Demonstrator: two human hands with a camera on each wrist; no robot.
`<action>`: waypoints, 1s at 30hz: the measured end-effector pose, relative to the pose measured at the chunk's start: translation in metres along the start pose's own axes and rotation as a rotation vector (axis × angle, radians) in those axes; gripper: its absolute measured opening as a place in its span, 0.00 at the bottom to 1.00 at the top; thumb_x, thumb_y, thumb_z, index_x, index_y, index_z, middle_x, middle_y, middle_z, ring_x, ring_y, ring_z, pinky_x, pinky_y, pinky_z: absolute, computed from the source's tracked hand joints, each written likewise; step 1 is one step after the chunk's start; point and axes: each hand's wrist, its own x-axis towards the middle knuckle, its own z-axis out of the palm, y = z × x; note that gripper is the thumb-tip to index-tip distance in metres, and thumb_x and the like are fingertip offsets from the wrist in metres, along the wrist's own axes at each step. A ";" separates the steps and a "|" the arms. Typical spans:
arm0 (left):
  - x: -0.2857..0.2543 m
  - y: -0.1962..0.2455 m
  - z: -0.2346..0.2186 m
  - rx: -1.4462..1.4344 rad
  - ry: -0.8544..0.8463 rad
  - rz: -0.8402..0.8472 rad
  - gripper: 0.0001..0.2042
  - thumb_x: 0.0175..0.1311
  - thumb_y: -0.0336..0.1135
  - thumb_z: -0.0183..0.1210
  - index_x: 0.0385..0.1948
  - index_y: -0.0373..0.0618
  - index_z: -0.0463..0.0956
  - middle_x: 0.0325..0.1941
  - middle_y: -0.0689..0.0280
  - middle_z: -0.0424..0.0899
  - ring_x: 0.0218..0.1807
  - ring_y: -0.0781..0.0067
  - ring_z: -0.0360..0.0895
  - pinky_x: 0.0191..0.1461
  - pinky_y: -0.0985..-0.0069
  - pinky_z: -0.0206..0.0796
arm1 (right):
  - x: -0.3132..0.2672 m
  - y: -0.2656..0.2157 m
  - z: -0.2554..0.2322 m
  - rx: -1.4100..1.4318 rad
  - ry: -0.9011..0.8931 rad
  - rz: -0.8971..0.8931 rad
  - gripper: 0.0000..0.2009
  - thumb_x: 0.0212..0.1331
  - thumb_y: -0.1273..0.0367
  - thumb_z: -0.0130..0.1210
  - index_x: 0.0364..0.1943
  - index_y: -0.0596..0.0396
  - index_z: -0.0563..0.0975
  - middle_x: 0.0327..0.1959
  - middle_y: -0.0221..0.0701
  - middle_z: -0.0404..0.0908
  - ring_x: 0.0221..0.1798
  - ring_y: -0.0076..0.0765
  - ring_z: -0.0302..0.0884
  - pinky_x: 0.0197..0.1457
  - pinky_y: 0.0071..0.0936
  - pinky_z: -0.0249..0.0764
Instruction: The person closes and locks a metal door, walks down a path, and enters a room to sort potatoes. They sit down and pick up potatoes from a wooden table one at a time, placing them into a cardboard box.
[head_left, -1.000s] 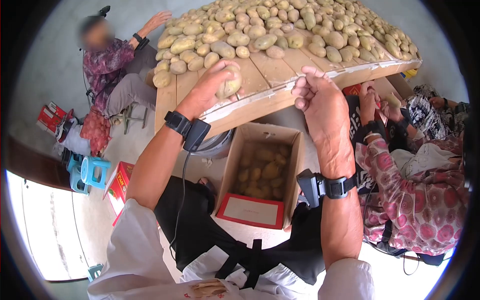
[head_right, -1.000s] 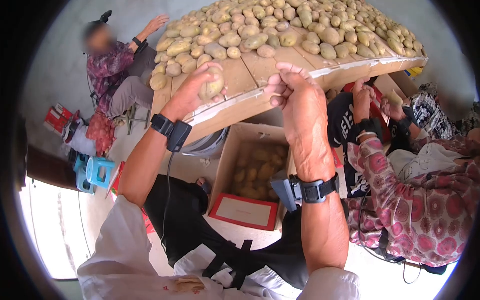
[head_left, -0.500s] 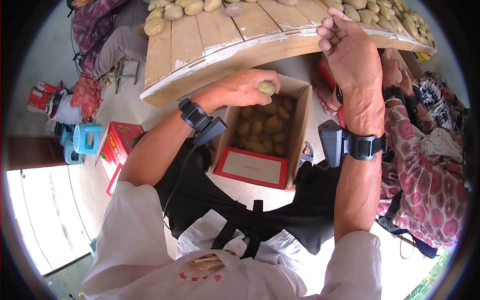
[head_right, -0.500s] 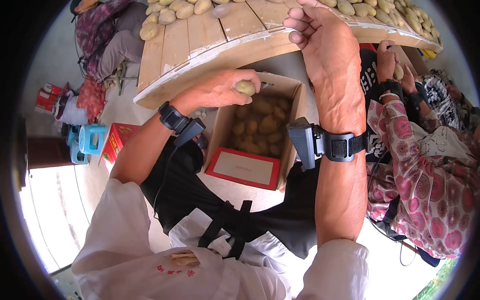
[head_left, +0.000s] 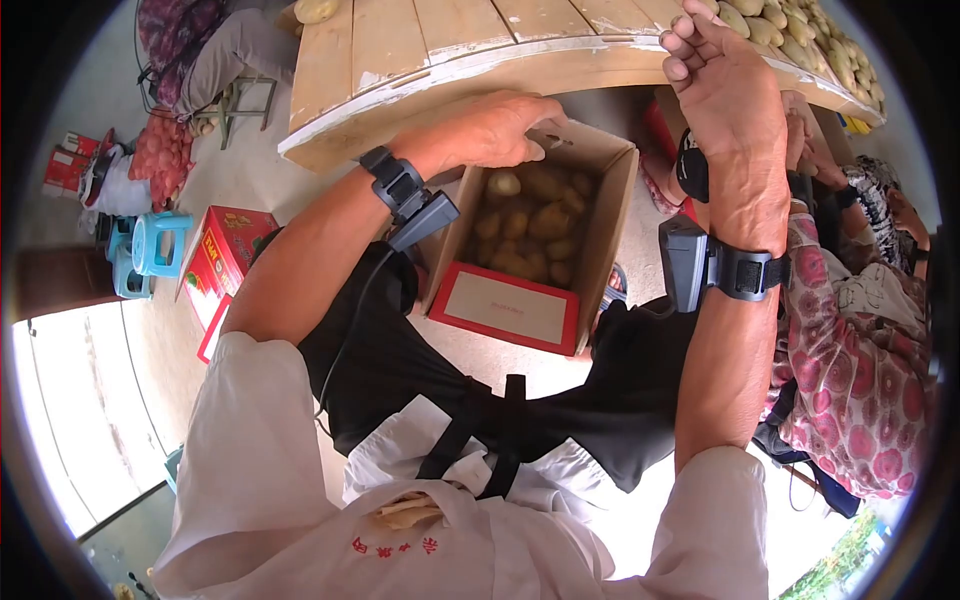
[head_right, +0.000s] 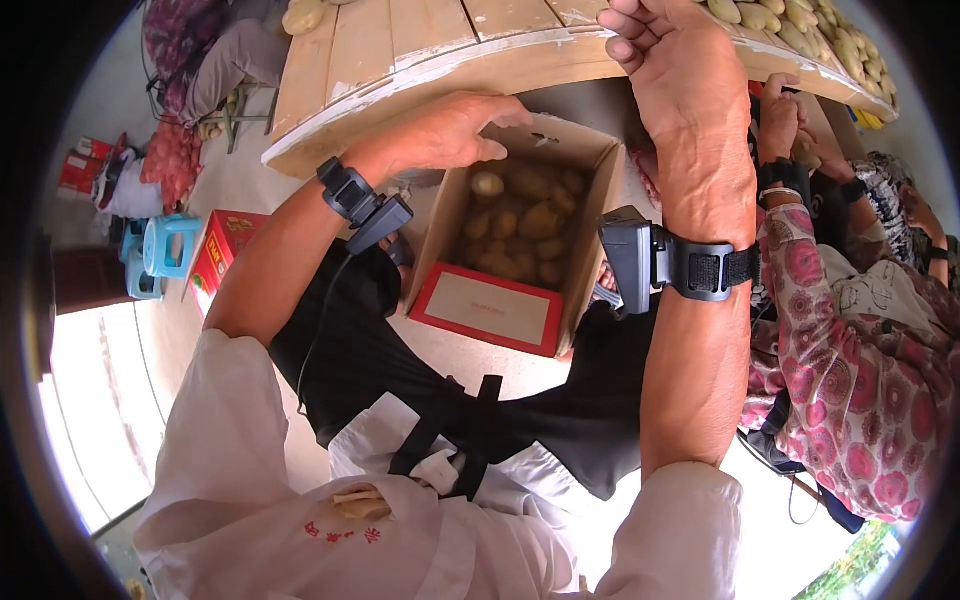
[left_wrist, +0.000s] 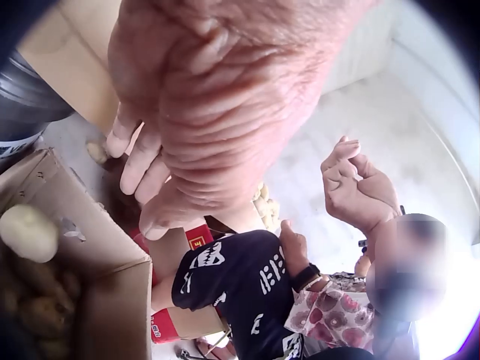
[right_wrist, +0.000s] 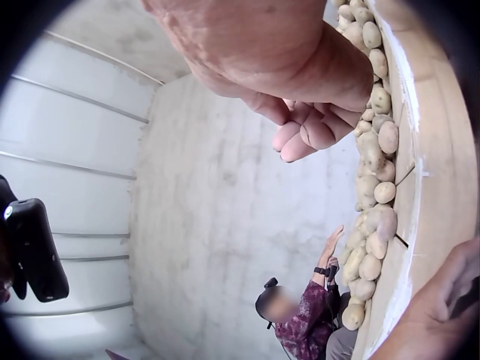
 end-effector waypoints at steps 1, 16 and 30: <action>0.000 -0.001 -0.001 -0.017 0.032 -0.001 0.21 0.62 0.30 0.62 0.58 0.44 0.74 0.60 0.54 0.80 0.64 0.52 0.74 0.66 0.61 0.67 | 0.001 0.000 -0.001 -0.001 -0.004 -0.001 0.08 0.73 0.68 0.45 0.45 0.56 0.75 0.30 0.30 0.78 0.33 0.32 0.76 0.36 0.25 0.71; -0.009 0.010 -0.036 -0.118 0.343 0.091 0.11 0.67 0.26 0.57 0.50 0.39 0.77 0.47 0.52 0.86 0.50 0.55 0.84 0.54 0.64 0.75 | 0.016 -0.014 0.003 -0.085 -0.040 -0.123 0.12 0.69 0.70 0.50 0.52 0.59 0.75 0.40 0.35 0.82 0.41 0.32 0.80 0.42 0.27 0.72; -0.022 0.012 -0.056 0.082 0.497 0.078 0.09 0.64 0.27 0.56 0.45 0.42 0.77 0.41 0.53 0.85 0.44 0.45 0.81 0.47 0.55 0.73 | 0.144 0.012 -0.013 -1.526 0.040 -0.468 0.29 0.59 0.65 0.59 0.66 0.53 0.68 0.58 0.48 0.77 0.62 0.55 0.74 0.65 0.44 0.70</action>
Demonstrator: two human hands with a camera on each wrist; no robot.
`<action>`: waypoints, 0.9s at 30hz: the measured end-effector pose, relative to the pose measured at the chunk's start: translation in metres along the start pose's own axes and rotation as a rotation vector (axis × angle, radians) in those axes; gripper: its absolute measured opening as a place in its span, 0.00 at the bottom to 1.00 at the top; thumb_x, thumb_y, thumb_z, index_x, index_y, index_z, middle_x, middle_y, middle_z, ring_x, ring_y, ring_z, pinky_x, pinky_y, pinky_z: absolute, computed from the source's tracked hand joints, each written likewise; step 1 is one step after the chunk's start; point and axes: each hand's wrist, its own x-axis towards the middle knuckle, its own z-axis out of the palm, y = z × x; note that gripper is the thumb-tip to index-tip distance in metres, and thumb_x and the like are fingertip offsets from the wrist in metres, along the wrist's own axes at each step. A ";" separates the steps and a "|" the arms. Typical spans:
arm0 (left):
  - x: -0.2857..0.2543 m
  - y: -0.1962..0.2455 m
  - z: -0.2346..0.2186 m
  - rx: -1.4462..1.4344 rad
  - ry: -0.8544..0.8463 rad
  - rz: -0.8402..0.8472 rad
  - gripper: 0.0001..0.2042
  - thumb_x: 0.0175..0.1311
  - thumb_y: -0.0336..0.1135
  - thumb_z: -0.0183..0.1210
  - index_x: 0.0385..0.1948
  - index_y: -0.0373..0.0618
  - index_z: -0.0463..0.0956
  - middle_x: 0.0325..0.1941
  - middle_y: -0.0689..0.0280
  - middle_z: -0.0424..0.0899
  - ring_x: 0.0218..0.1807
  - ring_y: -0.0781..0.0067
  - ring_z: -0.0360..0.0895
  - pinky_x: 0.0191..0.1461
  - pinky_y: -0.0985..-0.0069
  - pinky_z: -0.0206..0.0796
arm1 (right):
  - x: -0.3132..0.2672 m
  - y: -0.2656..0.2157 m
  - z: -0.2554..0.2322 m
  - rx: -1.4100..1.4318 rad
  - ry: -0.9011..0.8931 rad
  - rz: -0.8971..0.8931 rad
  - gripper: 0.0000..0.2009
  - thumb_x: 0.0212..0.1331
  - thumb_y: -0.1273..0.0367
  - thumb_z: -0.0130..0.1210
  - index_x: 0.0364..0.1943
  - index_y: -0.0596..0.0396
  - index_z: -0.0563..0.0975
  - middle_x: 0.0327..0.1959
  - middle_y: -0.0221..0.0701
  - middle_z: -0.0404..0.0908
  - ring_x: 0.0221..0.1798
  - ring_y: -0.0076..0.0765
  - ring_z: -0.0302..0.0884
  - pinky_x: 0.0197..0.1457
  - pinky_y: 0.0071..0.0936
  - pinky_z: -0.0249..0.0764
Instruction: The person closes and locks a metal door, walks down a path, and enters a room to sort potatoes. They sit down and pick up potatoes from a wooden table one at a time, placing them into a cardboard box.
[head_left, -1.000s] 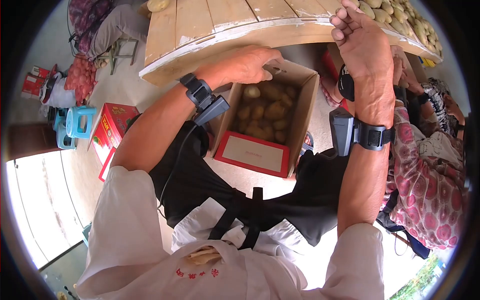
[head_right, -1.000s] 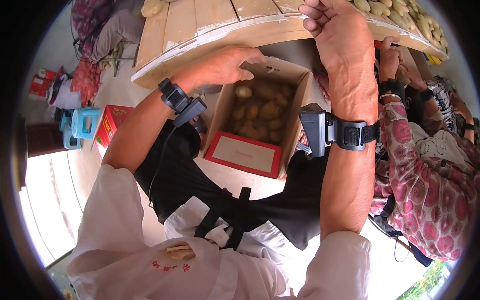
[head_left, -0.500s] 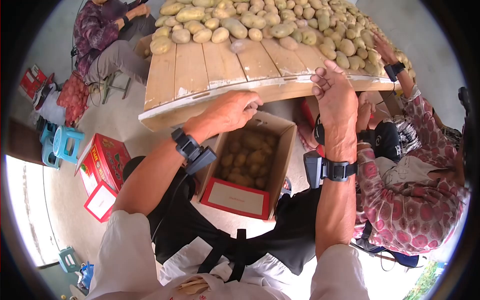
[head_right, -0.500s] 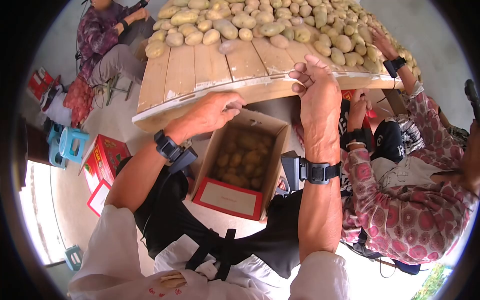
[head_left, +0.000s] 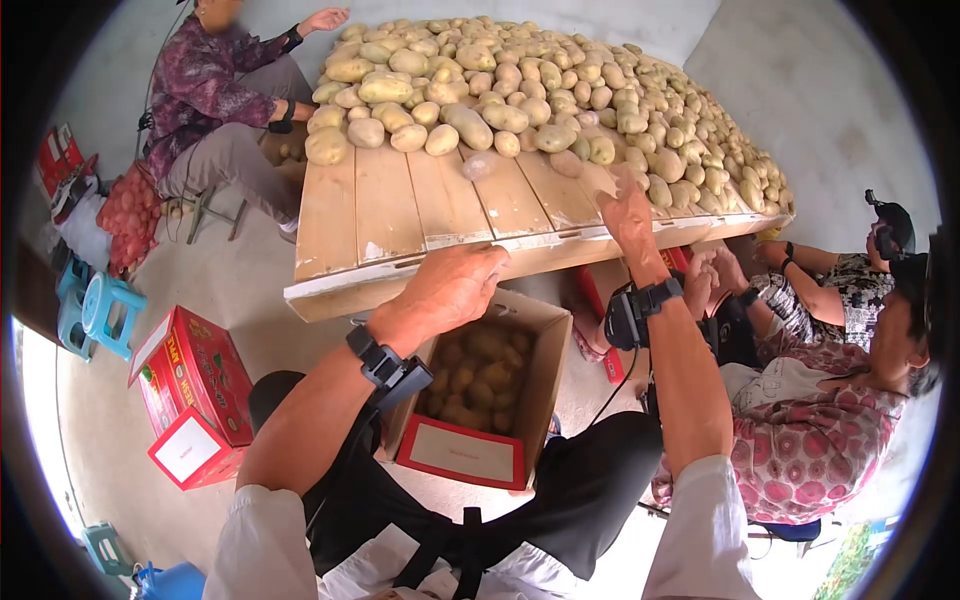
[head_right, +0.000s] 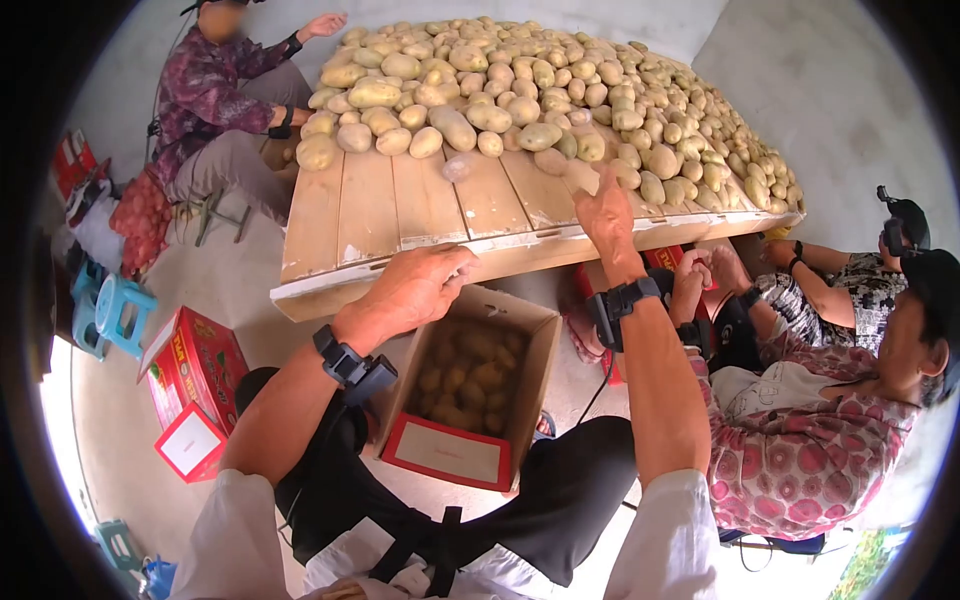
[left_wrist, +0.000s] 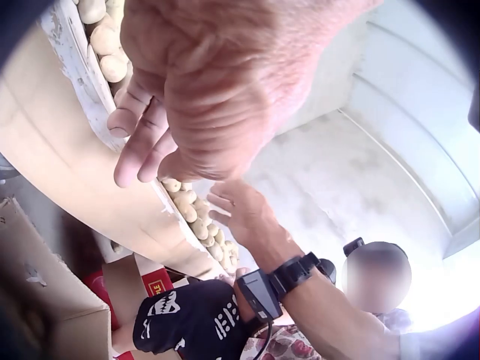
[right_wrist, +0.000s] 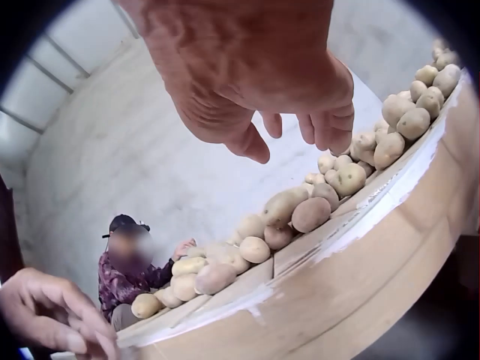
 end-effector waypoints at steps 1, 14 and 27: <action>-0.002 -0.002 0.001 0.008 0.017 0.022 0.09 0.64 0.27 0.56 0.45 0.42 0.76 0.42 0.54 0.84 0.44 0.45 0.81 0.47 0.55 0.73 | 0.005 0.000 -0.001 0.000 0.005 -0.009 0.29 0.59 0.65 0.59 0.66 0.53 0.68 0.58 0.48 0.77 0.62 0.55 0.74 0.65 0.44 0.70; -0.008 0.005 -0.004 0.078 0.052 0.086 0.04 0.61 0.27 0.58 0.35 0.41 0.73 0.34 0.56 0.78 0.38 0.50 0.80 0.40 0.57 0.73 | 0.064 -0.032 0.046 -0.207 -0.087 -0.116 0.40 0.53 0.59 0.67 0.73 0.40 0.61 0.73 0.46 0.63 0.75 0.55 0.60 0.73 0.45 0.65; -0.003 0.004 -0.008 0.109 -0.008 0.077 0.05 0.61 0.26 0.56 0.36 0.38 0.76 0.34 0.55 0.82 0.38 0.49 0.82 0.40 0.57 0.74 | 0.064 -0.079 0.059 -0.431 -0.318 -0.176 0.33 0.57 0.57 0.65 0.69 0.36 0.67 0.60 0.43 0.79 0.60 0.54 0.77 0.62 0.45 0.73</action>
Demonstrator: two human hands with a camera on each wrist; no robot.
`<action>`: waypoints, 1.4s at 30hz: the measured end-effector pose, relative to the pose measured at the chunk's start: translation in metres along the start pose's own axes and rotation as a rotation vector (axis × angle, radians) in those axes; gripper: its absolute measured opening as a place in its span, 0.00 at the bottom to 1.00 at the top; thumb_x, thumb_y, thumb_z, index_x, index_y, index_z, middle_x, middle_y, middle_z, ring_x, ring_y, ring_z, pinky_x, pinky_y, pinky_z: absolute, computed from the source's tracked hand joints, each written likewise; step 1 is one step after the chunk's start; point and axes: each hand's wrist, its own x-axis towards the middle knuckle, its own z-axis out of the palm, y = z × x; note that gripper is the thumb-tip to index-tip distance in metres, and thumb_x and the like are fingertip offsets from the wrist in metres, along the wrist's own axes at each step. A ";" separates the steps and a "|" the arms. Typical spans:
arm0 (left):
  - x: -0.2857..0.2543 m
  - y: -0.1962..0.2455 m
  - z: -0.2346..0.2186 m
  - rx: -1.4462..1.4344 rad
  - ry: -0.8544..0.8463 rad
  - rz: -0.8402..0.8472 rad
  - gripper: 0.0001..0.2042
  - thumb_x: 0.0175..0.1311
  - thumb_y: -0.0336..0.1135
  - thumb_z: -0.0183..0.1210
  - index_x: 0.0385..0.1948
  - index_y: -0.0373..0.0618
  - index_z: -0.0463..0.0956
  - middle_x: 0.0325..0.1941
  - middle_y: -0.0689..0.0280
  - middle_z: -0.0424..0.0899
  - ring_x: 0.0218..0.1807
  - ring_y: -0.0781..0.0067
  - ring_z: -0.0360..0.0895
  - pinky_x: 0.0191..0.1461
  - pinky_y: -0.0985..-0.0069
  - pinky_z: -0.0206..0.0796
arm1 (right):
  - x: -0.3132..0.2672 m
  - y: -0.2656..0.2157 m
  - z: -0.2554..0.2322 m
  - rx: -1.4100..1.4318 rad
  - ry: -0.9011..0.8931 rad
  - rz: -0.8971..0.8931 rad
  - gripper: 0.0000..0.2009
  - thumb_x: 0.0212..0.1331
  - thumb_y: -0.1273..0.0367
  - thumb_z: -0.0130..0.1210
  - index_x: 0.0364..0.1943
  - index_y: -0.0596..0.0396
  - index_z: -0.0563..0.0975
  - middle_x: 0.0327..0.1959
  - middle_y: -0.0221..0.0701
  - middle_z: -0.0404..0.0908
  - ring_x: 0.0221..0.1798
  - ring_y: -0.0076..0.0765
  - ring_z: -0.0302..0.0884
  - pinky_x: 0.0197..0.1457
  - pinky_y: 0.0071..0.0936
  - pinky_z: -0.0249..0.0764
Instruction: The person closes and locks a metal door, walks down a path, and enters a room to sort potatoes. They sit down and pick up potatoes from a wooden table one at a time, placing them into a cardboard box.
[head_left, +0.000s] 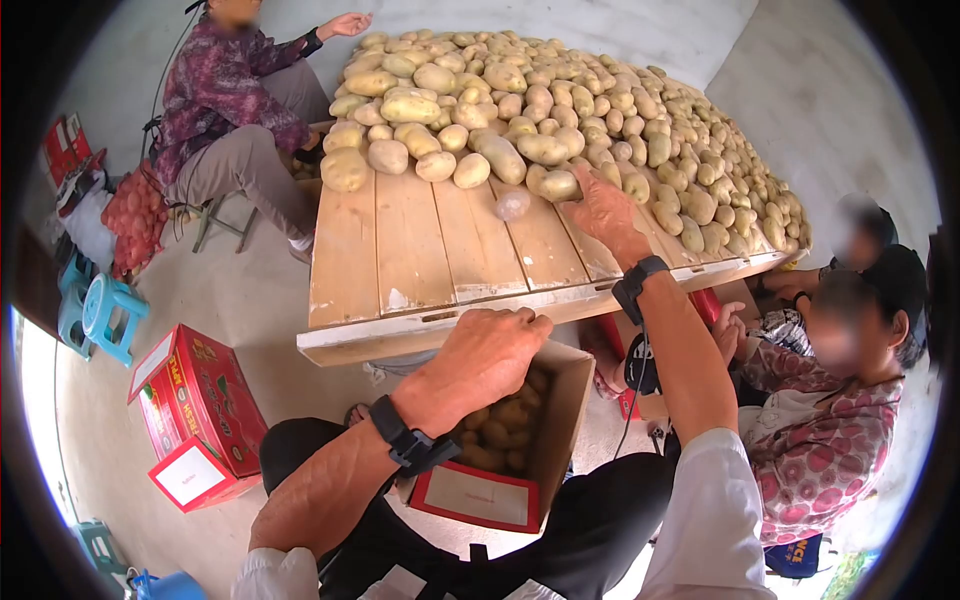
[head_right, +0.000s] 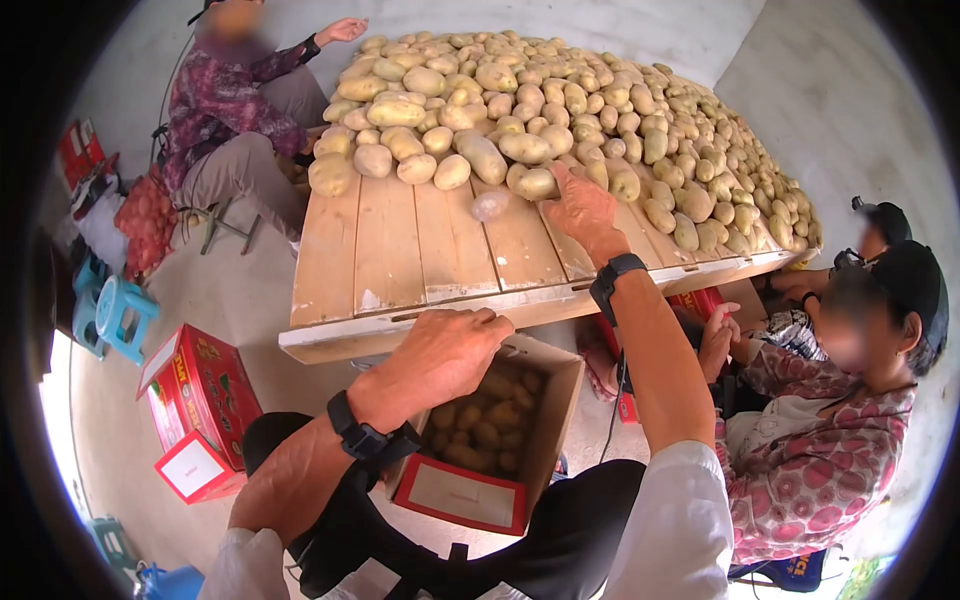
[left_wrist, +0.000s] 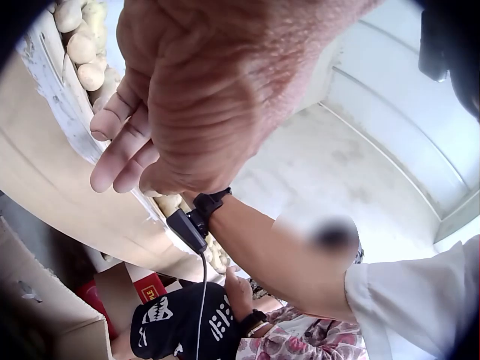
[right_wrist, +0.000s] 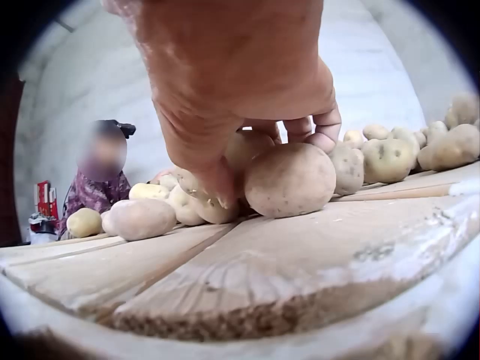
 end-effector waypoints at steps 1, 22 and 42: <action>-0.001 0.000 0.002 -0.005 -0.001 0.002 0.04 0.61 0.26 0.56 0.36 0.38 0.76 0.33 0.55 0.82 0.37 0.49 0.82 0.40 0.57 0.74 | -0.001 0.004 0.005 -0.002 -0.006 0.004 0.33 0.57 0.57 0.65 0.69 0.36 0.67 0.60 0.43 0.79 0.60 0.54 0.77 0.62 0.45 0.73; 0.012 -0.020 -0.016 -0.056 0.385 -0.412 0.25 0.65 0.43 0.65 0.58 0.35 0.70 0.52 0.51 0.82 0.49 0.50 0.83 0.54 0.61 0.74 | -0.096 -0.045 -0.041 0.342 -0.349 -0.355 0.31 0.55 0.68 0.64 0.66 0.51 0.71 0.48 0.49 0.83 0.50 0.55 0.80 0.56 0.42 0.73; 0.026 -0.028 -0.034 -2.027 0.218 -0.739 0.11 0.67 0.36 0.63 0.43 0.42 0.73 0.40 0.61 0.82 0.42 0.62 0.83 0.43 0.66 0.77 | -0.154 -0.038 -0.035 1.977 -0.377 0.199 0.18 0.67 0.66 0.58 0.58 0.58 0.75 0.42 0.35 0.80 0.42 0.33 0.78 0.28 0.24 0.71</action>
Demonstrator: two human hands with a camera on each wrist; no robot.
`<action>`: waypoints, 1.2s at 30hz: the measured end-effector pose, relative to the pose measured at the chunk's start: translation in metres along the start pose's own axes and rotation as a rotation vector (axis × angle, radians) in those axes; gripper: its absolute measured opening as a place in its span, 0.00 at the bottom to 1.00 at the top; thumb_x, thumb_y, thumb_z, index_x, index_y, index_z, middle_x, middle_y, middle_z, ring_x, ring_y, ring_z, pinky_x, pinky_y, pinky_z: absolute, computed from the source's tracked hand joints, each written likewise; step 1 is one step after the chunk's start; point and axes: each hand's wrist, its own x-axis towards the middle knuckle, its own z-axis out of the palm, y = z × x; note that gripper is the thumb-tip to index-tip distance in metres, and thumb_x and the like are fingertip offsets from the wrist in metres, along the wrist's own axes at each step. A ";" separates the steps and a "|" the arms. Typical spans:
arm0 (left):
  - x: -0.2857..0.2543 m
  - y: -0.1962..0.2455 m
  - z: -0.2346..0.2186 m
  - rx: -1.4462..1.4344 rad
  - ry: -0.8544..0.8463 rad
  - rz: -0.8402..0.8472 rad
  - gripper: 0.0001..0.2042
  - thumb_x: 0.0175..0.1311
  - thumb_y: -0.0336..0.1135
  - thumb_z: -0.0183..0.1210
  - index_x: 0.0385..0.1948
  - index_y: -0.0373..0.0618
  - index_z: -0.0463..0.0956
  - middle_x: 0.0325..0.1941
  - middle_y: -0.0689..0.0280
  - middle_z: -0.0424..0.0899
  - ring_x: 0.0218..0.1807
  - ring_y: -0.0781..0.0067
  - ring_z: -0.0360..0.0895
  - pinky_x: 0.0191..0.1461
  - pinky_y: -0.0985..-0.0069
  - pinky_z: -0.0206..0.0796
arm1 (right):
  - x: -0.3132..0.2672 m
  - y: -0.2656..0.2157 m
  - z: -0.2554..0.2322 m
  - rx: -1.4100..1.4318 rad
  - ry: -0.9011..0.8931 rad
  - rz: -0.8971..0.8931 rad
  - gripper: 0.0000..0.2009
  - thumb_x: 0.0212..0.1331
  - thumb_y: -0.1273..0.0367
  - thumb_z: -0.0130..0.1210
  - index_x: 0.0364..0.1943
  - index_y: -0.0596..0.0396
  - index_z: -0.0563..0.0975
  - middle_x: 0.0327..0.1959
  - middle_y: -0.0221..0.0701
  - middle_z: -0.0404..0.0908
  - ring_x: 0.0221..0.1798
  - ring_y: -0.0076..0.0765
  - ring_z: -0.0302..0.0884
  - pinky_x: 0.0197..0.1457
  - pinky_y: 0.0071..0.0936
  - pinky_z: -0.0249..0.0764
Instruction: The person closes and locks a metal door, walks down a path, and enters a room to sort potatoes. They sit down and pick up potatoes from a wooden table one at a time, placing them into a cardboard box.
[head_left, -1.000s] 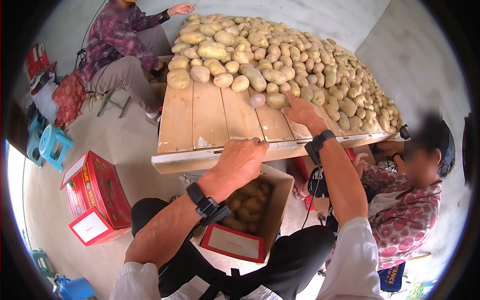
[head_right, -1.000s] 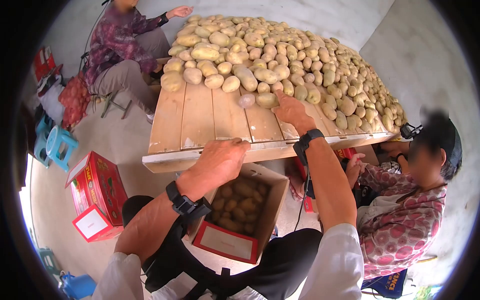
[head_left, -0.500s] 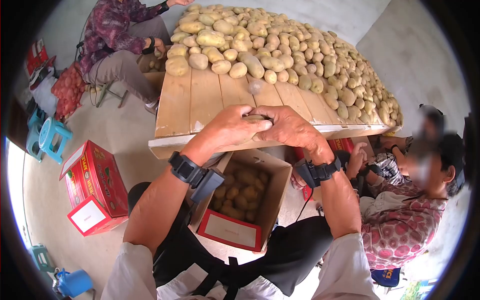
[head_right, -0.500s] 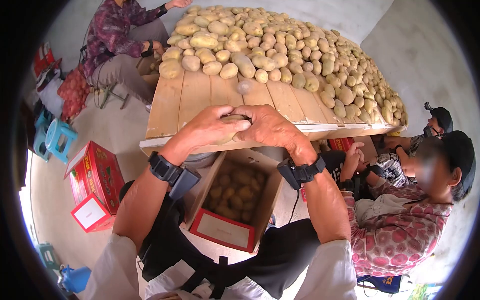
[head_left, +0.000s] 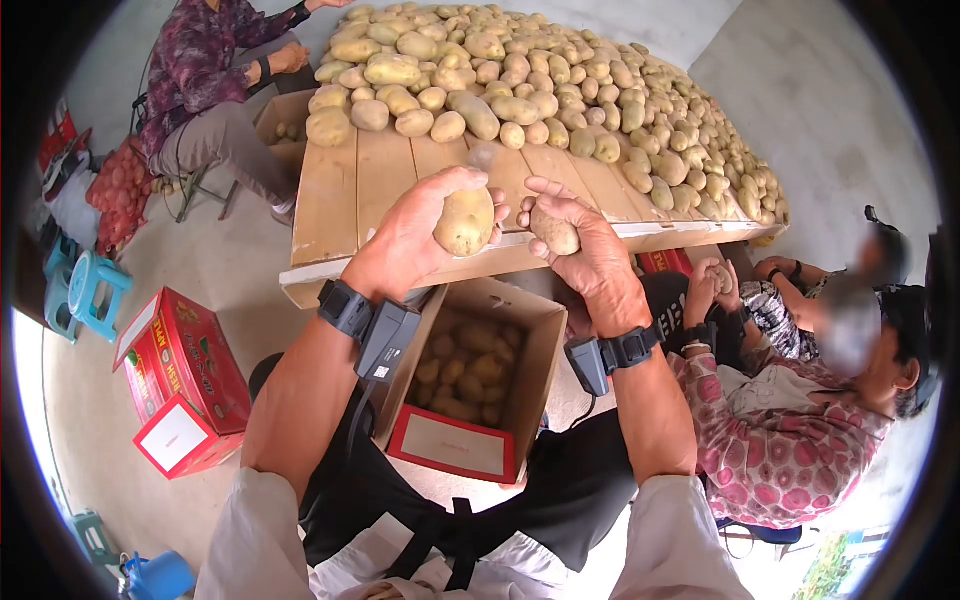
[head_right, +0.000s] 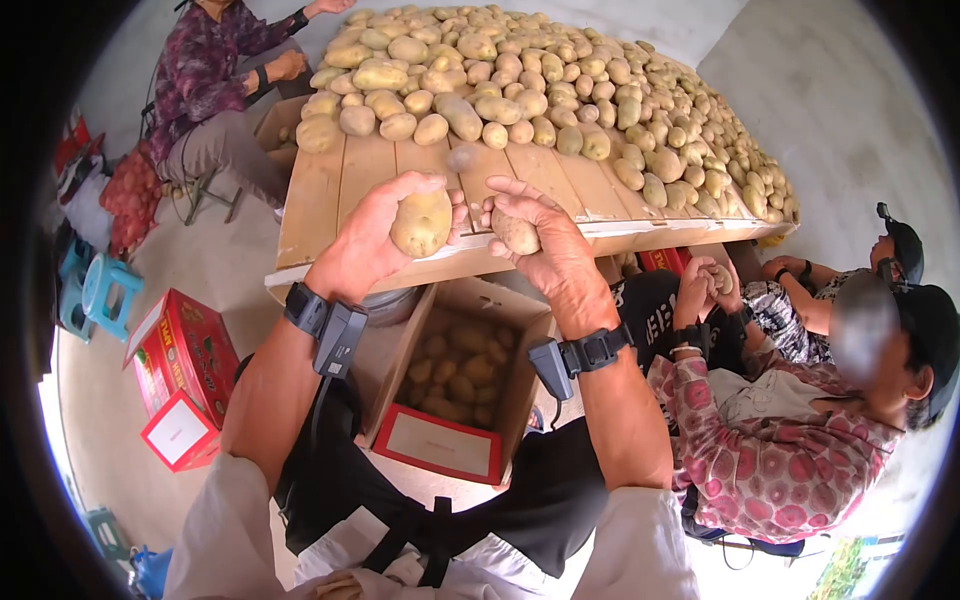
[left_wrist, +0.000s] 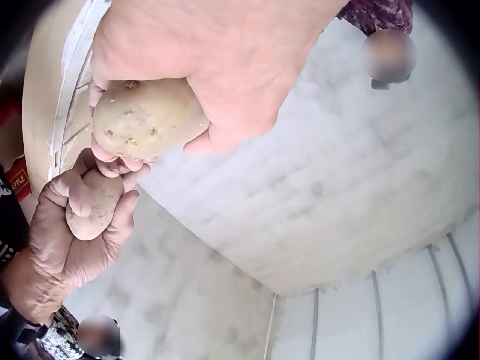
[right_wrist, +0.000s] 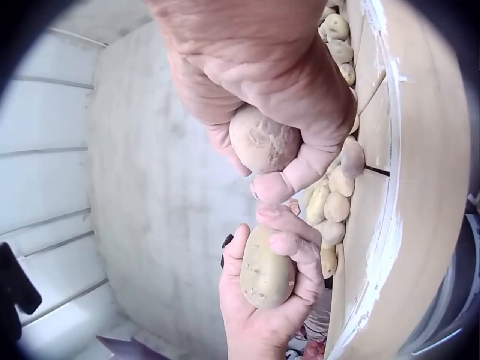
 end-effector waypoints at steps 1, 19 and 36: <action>0.002 0.000 -0.001 0.022 -0.029 0.012 0.10 0.66 0.35 0.63 0.43 0.44 0.73 0.39 0.61 0.82 0.41 0.63 0.82 0.42 0.66 0.77 | -0.001 0.002 -0.003 0.017 -0.012 -0.017 0.17 0.65 0.68 0.58 0.56 0.58 0.76 0.39 0.33 0.79 0.41 0.32 0.78 0.29 0.25 0.70; 0.016 0.026 -0.022 1.791 0.381 0.908 0.16 0.71 0.42 0.49 0.35 0.36 0.76 0.37 0.50 0.82 0.42 0.55 0.79 0.49 0.63 0.69 | -0.040 0.026 -0.034 -0.730 0.054 0.114 0.20 0.61 0.63 0.59 0.53 0.62 0.79 0.41 0.30 0.81 0.41 0.26 0.76 0.43 0.23 0.72; 0.009 -0.028 -0.017 1.041 -0.211 0.296 0.15 0.71 0.46 0.56 0.40 0.40 0.78 0.32 0.68 0.79 0.36 0.77 0.76 0.43 0.77 0.68 | -0.047 0.007 -0.061 -0.298 0.309 -0.306 0.15 0.68 0.69 0.48 0.52 0.64 0.76 0.48 0.40 0.84 0.53 0.38 0.83 0.55 0.30 0.75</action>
